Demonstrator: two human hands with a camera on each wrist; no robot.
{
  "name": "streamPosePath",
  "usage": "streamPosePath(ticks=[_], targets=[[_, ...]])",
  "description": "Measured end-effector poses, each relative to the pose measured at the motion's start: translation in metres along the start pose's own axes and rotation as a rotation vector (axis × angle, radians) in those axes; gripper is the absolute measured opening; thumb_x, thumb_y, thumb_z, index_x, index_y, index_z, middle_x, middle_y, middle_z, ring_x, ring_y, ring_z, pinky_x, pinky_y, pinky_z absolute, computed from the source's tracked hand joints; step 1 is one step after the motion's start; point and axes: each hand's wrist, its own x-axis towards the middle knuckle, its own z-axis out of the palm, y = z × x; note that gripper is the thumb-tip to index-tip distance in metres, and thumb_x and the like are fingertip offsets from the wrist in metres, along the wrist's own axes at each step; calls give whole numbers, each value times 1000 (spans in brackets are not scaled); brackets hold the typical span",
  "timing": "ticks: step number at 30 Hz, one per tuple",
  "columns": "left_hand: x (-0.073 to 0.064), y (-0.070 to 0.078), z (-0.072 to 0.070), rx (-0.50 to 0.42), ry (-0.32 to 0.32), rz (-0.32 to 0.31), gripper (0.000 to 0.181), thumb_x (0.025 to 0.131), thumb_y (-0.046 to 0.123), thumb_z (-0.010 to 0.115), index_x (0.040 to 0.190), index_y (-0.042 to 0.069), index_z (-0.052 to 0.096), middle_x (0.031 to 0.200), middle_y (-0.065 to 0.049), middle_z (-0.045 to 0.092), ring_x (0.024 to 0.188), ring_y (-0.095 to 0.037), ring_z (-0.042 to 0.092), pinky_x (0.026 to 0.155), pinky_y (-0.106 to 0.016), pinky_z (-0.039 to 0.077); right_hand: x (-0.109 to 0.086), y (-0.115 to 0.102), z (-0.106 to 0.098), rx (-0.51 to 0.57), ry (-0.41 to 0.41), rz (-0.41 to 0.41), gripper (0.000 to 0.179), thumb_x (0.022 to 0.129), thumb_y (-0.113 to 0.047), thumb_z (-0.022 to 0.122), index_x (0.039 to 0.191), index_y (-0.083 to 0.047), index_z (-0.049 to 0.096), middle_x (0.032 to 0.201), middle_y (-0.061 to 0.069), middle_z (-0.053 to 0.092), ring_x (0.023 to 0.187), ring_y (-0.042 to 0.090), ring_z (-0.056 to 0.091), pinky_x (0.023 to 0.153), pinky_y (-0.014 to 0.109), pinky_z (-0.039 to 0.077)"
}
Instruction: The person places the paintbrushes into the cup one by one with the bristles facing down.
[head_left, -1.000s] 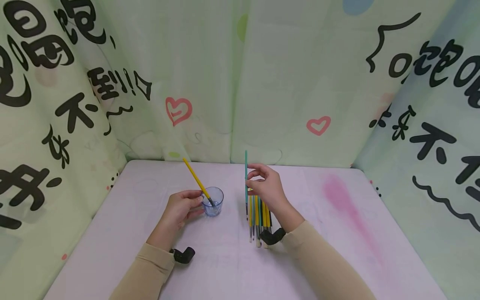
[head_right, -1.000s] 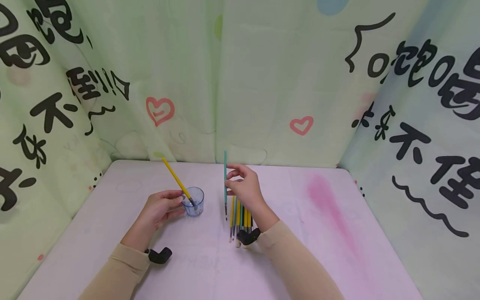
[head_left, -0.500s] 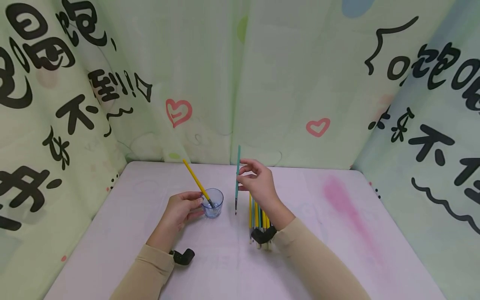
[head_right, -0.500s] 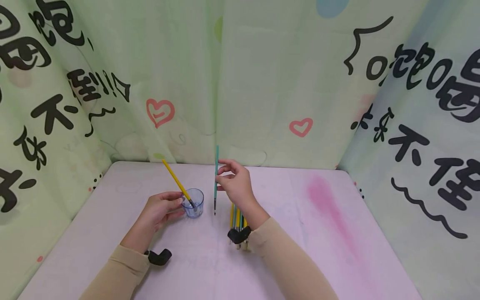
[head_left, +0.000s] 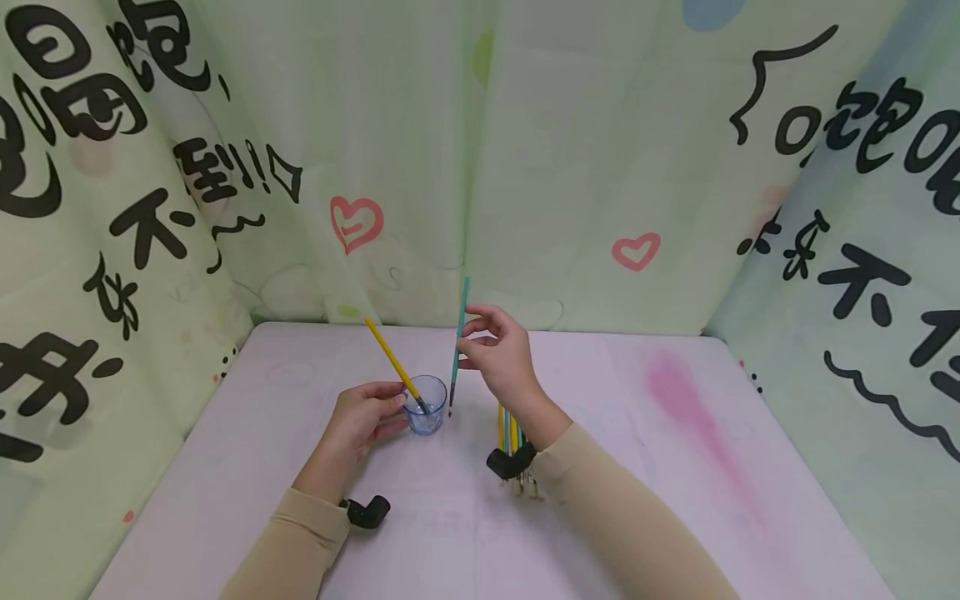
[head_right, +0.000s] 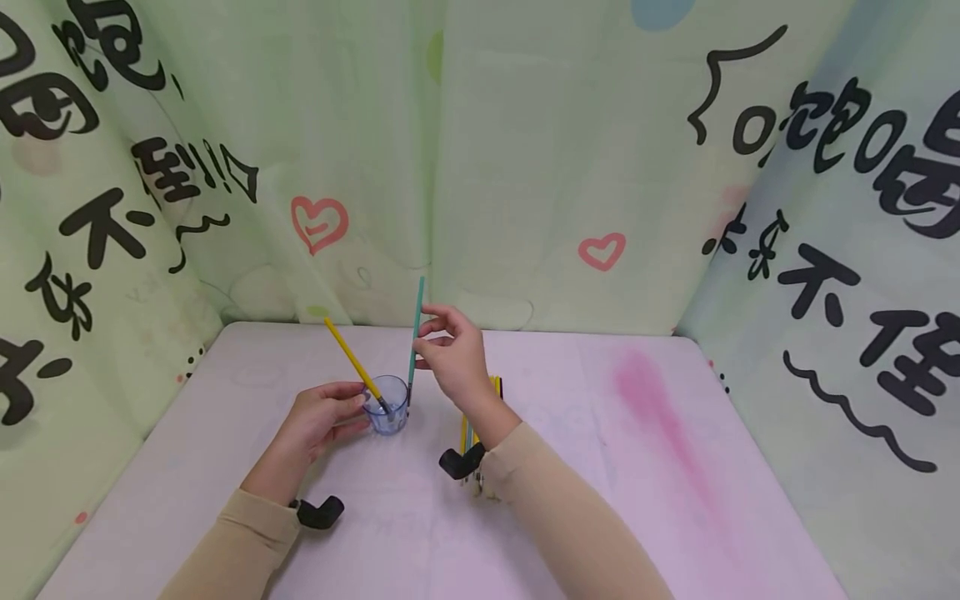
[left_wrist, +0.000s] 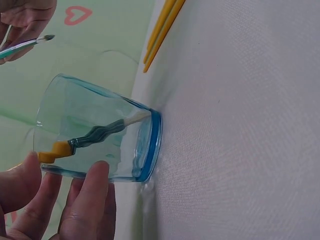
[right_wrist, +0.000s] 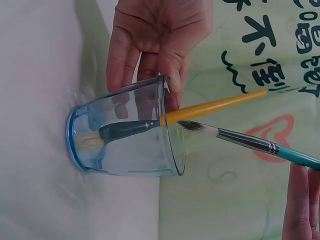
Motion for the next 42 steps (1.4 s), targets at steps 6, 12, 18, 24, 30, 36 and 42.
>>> streamPosePath(ticks=[6,12,18,24,30,36,42], targets=[[-1,0,0,13,5,1,35,101,2,73,135,-1,71,133,-22,68,113,-31,74,95,-45,66,5,-2,11,9,0,-31,49,94,8,71,140,-6,66,101,4,66,80,19,69,75,40,71],[2,1,1,12,8,-11,35,101,2,72,137,0,71,138,-25,66,119,-35,72,96,-45,66,7,-2,21,2,12,-51,48,94,9,71,138,-9,67,102,6,66,81,17,68,72,34,71],[2,2,2,21,3,-17,36,102,5,72,138,2,70,143,-25,65,127,-40,69,97,-44,66,8,6,28,-78,-4,-86,46,96,8,71,138,-12,67,105,11,66,84,18,67,77,40,71],[1,2,2,13,5,-25,35,102,4,71,137,1,70,142,-25,65,127,-39,70,98,-44,65,11,16,33,-97,-28,-85,46,97,9,70,138,-12,67,107,16,66,87,19,66,85,59,69],[-1,3,2,13,1,-22,37,103,4,71,139,0,69,143,-26,64,125,-38,70,99,-45,65,11,23,36,-143,-49,-62,46,98,8,70,139,-13,67,108,16,67,88,18,67,79,36,71],[-2,3,2,10,0,-24,37,103,4,71,139,-1,69,142,-26,65,122,-36,71,99,-46,65,14,31,38,-160,-60,-50,46,98,7,69,140,-12,67,109,17,68,86,17,67,76,33,70],[-2,3,2,11,0,-26,37,103,4,70,139,0,69,143,-26,65,124,-37,70,98,-45,65,16,39,39,-185,-74,-23,45,98,5,70,139,-15,69,108,15,68,86,19,66,75,31,70]])
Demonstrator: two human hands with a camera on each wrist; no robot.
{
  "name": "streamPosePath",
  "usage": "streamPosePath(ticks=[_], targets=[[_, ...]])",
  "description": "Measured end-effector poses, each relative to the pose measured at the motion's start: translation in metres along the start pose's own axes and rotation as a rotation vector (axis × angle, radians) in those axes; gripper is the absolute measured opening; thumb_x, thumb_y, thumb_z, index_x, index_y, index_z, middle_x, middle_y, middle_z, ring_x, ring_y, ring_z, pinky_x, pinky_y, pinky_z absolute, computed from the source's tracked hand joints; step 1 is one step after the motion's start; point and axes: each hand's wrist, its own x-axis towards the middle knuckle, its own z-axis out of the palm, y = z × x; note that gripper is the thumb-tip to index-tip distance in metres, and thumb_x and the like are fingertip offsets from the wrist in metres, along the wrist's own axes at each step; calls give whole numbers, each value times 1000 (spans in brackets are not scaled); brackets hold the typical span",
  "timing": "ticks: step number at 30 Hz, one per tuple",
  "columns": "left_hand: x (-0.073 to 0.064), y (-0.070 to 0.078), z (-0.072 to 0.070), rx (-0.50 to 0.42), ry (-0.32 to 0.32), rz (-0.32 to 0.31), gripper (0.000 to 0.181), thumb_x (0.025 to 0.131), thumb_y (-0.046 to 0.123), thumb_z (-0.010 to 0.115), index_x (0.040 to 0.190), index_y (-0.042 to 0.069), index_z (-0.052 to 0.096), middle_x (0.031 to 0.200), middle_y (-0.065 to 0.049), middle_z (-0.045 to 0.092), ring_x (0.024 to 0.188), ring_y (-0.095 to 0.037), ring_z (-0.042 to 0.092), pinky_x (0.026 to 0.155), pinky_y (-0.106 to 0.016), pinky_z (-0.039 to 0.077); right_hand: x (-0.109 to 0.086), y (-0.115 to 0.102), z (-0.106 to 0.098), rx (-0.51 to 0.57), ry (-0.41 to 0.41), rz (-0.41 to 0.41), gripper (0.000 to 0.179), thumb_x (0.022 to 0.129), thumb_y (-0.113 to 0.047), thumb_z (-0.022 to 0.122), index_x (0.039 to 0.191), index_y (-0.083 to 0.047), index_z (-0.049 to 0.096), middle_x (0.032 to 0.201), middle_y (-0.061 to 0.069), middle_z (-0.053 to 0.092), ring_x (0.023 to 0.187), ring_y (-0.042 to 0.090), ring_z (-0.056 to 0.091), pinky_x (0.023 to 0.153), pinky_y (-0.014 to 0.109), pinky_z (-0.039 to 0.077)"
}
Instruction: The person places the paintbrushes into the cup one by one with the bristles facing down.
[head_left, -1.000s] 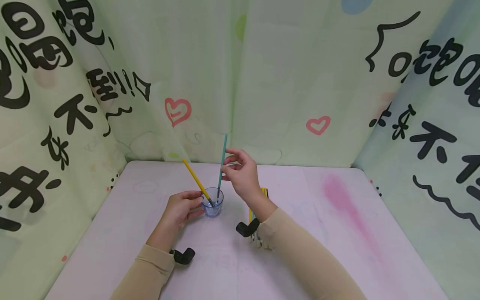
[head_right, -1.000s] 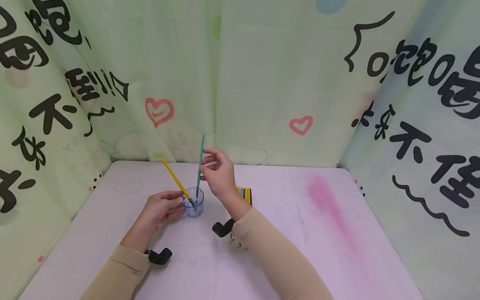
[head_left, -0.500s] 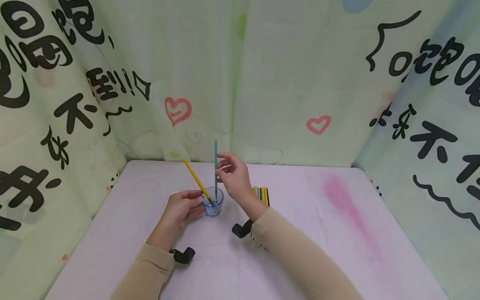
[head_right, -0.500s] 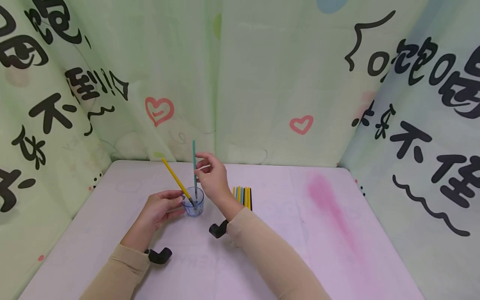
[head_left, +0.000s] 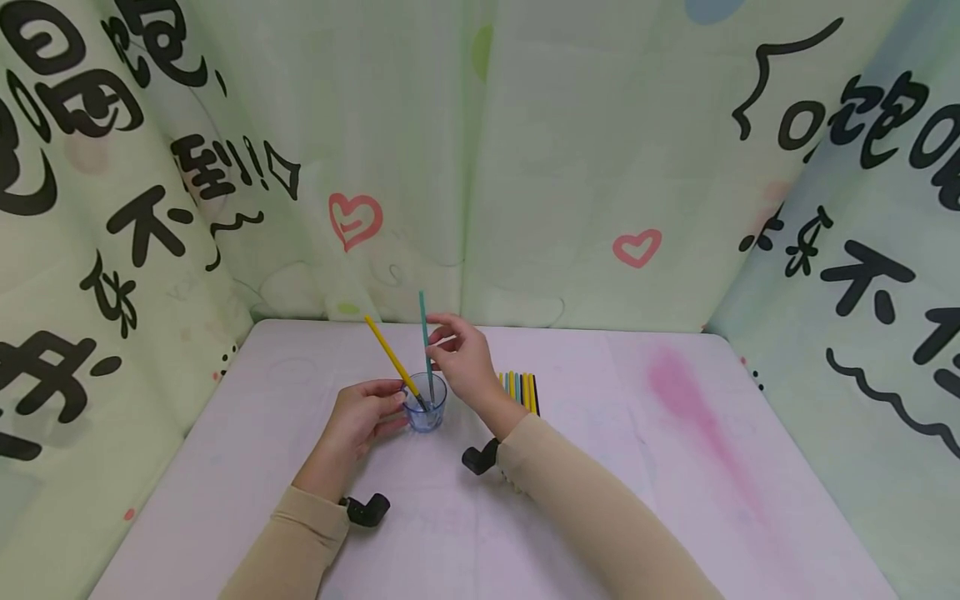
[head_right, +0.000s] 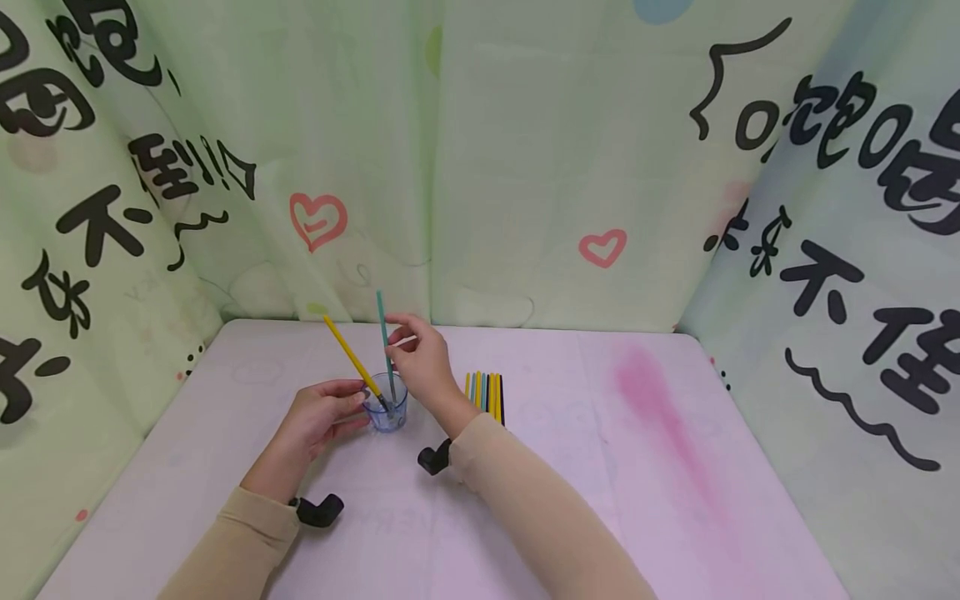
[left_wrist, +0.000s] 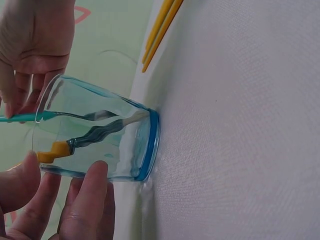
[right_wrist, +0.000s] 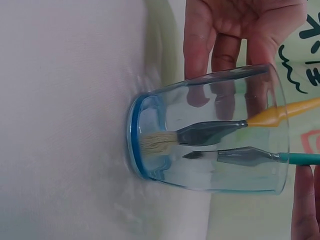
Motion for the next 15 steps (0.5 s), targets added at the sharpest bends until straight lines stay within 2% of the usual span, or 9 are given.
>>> streamPosePath(ticks=[10,15], targets=[[2,0,0,-6,3,4,37,103,4,70,139,-1,69,140,-25,66,122,-35,71,98,-45,65,2,8,5,-54,-21,57,46,98,5,72,138,-18,70,108,13,68,86,19,68,76,27,68],[3,-1,-1,-1,-7,5,36,103,3,70,139,-1,69,141,-26,65,123,-37,70,95,-44,67,0,12,7,-102,-33,58,44,98,4,71,138,-17,71,108,12,70,92,20,67,78,26,65]])
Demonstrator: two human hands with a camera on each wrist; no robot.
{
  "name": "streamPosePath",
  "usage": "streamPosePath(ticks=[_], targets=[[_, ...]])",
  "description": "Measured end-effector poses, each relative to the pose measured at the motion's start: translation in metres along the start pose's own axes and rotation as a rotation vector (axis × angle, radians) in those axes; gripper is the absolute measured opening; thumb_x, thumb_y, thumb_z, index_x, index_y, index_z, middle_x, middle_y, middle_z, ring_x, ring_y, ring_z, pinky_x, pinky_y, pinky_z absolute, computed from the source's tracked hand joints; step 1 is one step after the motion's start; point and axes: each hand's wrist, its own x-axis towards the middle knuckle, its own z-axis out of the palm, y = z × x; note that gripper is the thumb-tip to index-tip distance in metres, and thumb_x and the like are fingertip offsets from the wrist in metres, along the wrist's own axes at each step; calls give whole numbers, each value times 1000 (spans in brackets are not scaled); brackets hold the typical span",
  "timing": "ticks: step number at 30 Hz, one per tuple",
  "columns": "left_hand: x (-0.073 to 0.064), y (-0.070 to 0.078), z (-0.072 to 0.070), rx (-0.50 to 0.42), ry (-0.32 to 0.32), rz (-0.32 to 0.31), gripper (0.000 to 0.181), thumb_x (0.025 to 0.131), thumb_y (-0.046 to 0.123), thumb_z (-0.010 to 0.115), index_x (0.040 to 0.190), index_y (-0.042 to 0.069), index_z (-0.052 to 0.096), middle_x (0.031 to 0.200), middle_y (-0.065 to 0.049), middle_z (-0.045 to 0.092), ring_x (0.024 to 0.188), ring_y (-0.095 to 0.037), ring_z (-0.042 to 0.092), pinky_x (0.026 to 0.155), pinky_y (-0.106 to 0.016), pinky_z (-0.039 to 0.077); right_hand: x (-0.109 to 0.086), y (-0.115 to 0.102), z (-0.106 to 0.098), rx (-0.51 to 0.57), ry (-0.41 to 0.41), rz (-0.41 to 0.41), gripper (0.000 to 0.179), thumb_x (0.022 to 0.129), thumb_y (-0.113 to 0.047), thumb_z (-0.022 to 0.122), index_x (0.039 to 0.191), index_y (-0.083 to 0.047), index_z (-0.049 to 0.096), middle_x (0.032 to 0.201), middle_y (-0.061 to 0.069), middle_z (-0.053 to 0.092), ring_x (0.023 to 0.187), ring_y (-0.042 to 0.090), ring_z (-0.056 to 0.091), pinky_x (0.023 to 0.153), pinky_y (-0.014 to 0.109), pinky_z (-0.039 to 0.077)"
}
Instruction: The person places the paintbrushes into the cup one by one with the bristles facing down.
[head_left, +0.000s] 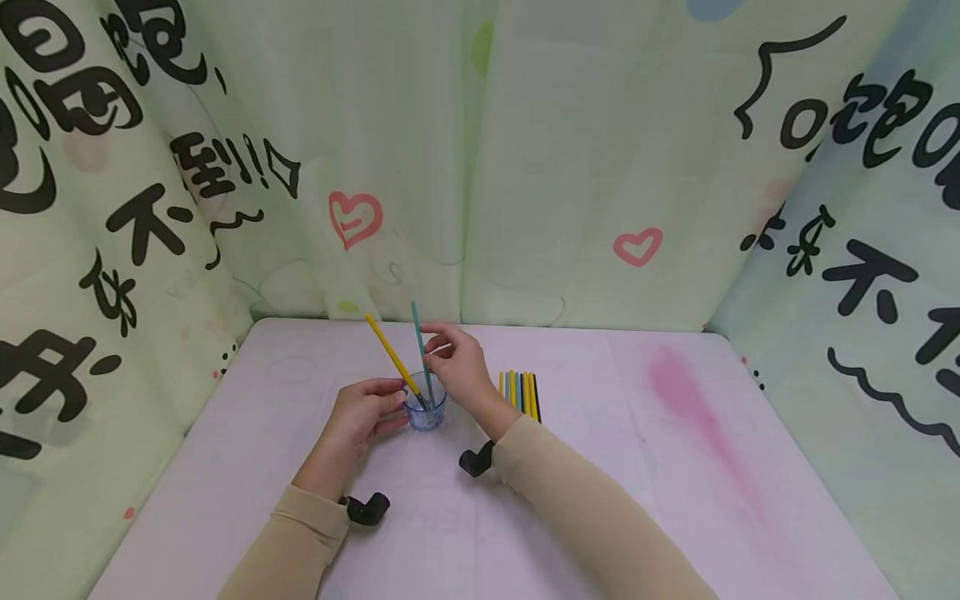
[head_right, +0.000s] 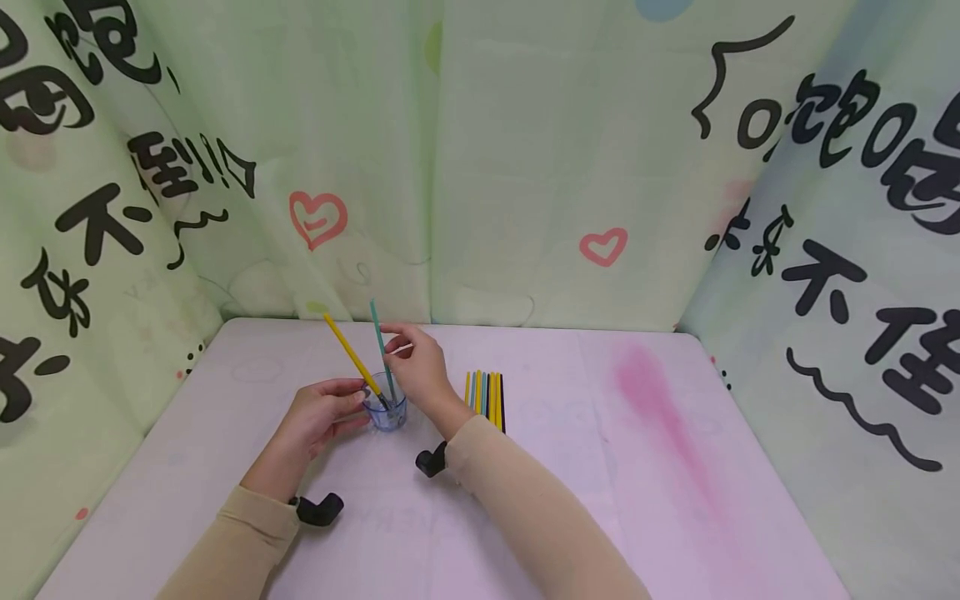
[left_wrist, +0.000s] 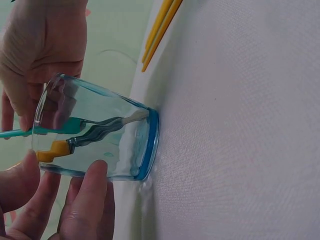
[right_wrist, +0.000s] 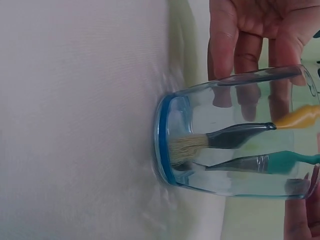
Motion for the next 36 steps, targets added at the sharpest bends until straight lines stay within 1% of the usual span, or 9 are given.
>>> streamPosePath(ticks=[4,9,11,14,20,25,29,32,36], targets=[[0,-1,-1,3,-5,3,37,103,4,70,139,-1,69,142,-26,65,124,-38,70,94,-43,67,-2,2,1,-43,-18,2,42,100,0,71,138,-20,71,110,9,71,102,23,68,88,30,66],[0,-1,-2,2,-4,4,36,103,5,71,139,0,69,141,-25,66,119,-34,72,94,-42,67,-5,6,0,-53,-80,6,43,102,-2,70,140,-22,70,118,9,74,113,27,71,102,39,66],[0,0,-2,6,0,3,36,102,5,72,138,0,70,139,-25,67,117,-32,74,94,-42,67,-6,7,-1,-53,-96,10,44,103,-2,69,142,-22,69,122,8,75,116,28,71,104,41,65],[0,0,-2,7,1,4,36,102,6,72,138,0,70,137,-24,68,112,-29,75,94,-42,68,-8,9,-3,-39,-96,20,44,103,-2,68,143,-21,68,125,9,76,119,28,72,106,42,64],[0,-1,-1,6,2,-2,36,102,6,72,138,0,70,137,-24,67,109,-26,75,94,-42,68,-11,11,-8,-6,-76,40,43,103,-5,69,142,-23,68,125,7,76,118,25,74,105,40,65],[0,-1,-2,9,5,1,37,102,6,72,138,0,69,137,-24,67,113,-29,74,96,-43,67,-14,10,-14,14,-67,55,43,103,-6,70,142,-23,68,125,6,77,117,24,74,104,39,65],[-1,0,-2,7,2,9,37,102,5,72,139,-1,69,137,-25,67,114,-30,74,98,-45,66,-16,9,-18,48,-57,58,43,102,-4,70,142,-21,69,127,11,77,117,27,75,102,38,66],[-2,1,-1,7,-1,14,38,102,5,72,139,-1,69,136,-25,67,111,-28,75,98,-45,66,-17,10,-22,81,-52,54,44,102,0,69,142,-17,68,129,17,75,119,34,74,100,38,67],[-2,0,-1,6,-9,11,37,102,5,72,138,-2,69,136,-25,66,108,-26,75,95,-43,67,-20,15,-27,109,-36,67,44,101,2,68,142,-14,68,128,20,74,119,37,74,95,37,68]])
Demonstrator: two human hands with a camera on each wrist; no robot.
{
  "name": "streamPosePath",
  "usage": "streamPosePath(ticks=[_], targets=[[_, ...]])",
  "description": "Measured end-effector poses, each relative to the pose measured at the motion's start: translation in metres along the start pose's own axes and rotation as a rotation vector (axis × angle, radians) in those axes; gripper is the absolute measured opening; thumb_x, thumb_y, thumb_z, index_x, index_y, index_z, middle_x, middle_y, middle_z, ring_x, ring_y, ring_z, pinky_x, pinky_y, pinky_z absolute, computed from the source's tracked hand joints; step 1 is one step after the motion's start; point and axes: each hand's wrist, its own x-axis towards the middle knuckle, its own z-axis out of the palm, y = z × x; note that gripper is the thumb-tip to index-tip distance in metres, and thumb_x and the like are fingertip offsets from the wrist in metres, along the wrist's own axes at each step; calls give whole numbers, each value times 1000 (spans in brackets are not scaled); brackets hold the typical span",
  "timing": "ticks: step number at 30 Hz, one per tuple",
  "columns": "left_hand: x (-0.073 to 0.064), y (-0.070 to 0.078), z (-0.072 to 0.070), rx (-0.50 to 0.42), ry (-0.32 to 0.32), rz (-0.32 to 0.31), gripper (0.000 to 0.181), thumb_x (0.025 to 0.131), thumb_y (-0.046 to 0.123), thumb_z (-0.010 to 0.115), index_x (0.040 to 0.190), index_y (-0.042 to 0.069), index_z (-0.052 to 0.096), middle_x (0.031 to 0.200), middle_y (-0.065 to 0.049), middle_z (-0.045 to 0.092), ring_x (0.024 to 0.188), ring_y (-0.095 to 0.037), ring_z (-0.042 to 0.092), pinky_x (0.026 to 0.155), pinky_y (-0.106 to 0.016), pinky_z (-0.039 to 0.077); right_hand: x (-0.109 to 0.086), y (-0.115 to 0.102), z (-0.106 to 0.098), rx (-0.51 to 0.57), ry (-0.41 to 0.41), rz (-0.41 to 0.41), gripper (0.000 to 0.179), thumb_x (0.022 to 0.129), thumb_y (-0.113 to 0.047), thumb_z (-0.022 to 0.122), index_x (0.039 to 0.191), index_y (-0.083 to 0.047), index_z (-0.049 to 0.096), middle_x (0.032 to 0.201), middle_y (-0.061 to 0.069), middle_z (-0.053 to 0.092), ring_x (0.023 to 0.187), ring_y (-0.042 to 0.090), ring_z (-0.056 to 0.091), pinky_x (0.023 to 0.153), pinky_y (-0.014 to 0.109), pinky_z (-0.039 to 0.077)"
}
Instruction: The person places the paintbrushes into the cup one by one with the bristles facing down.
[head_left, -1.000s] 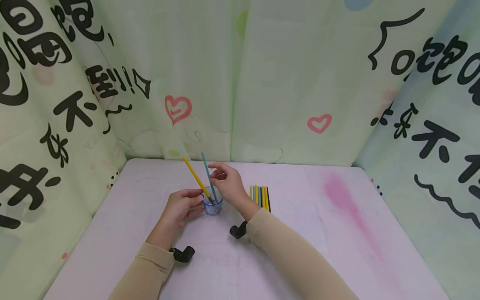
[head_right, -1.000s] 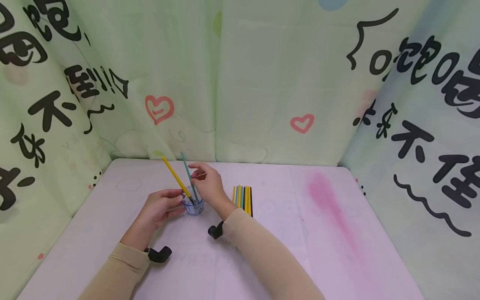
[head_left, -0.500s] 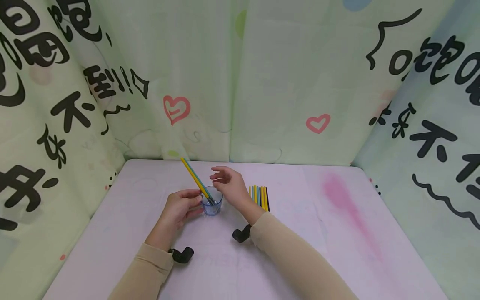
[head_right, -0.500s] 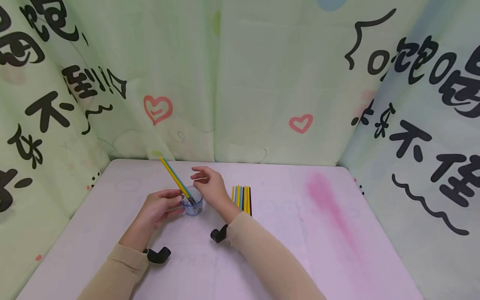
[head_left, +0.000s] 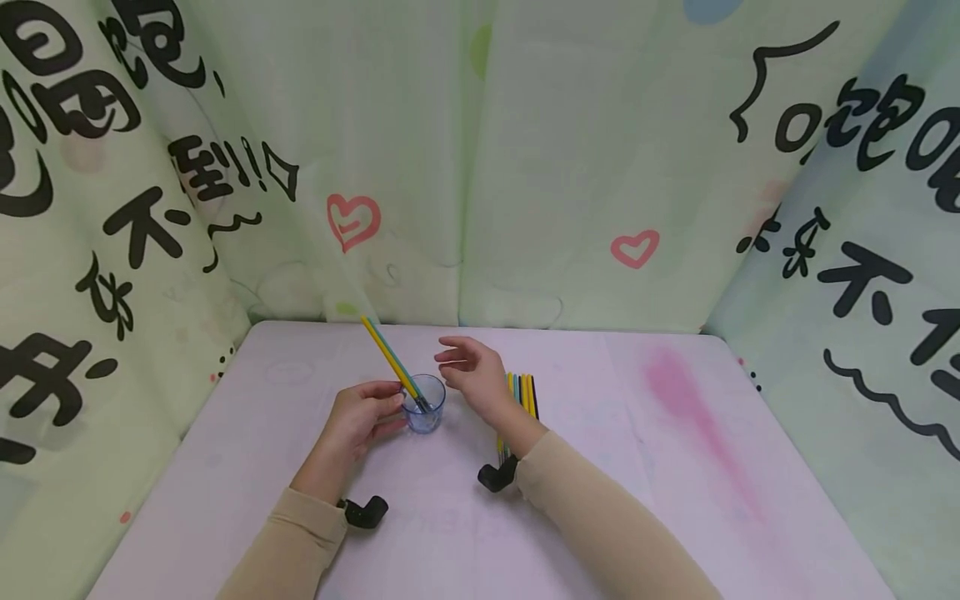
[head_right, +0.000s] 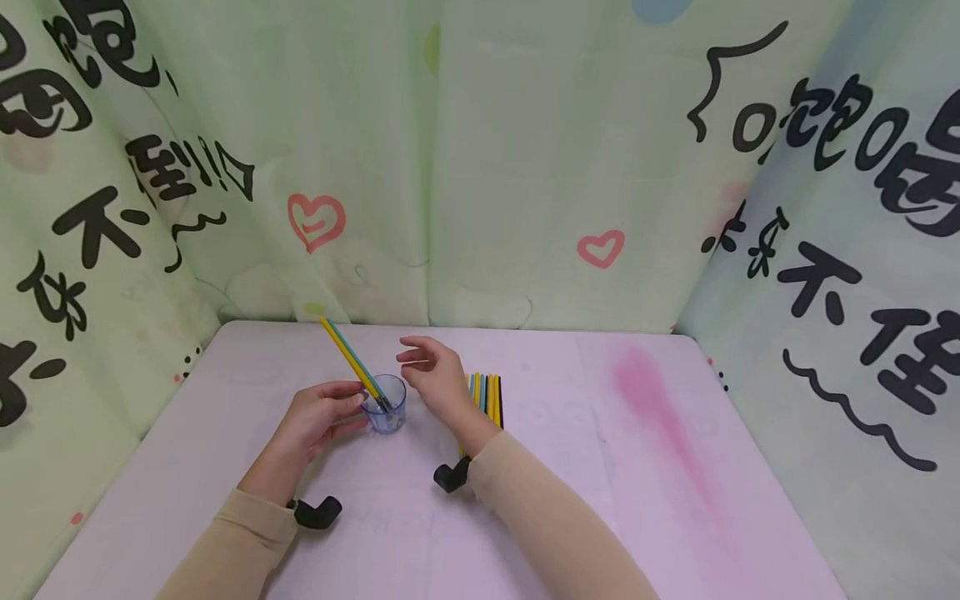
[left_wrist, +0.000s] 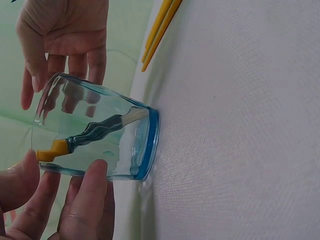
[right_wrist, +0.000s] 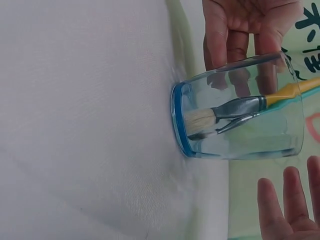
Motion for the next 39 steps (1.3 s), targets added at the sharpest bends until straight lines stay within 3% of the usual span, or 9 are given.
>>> streamPosePath(ticks=[4,9,21,26,39], targets=[[1,-2,0,-6,-1,-6,37,102,4,72,138,-2,68,135,-25,68,103,-22,76,92,-40,68,-3,2,-6,14,19,26,45,101,2,70,142,-16,68,127,17,75,118,34,74,92,35,69],[2,-2,0,-17,7,-3,37,102,3,72,138,-2,69,130,-22,69,97,-18,75,93,-40,68,-7,1,-12,56,22,37,46,100,3,70,143,-15,67,130,20,74,123,40,72,92,37,69],[-2,-1,-1,-6,3,1,37,102,5,72,138,-1,69,129,-20,67,101,-20,75,94,-41,68,-18,0,-25,95,22,76,49,99,5,70,145,-14,66,137,29,68,127,46,68,93,41,69],[-2,-1,-1,-16,-1,4,36,102,4,72,137,-2,69,125,-19,69,98,-18,74,93,-41,68,-23,3,-31,78,23,72,48,100,3,69,145,-14,65,135,24,71,125,43,70,92,41,69],[-3,-1,-1,-10,4,2,37,102,5,73,138,-1,69,128,-20,68,104,-22,74,95,-42,67,-38,7,-45,54,29,95,49,101,2,69,147,-15,64,138,28,67,127,46,68,93,42,69]])
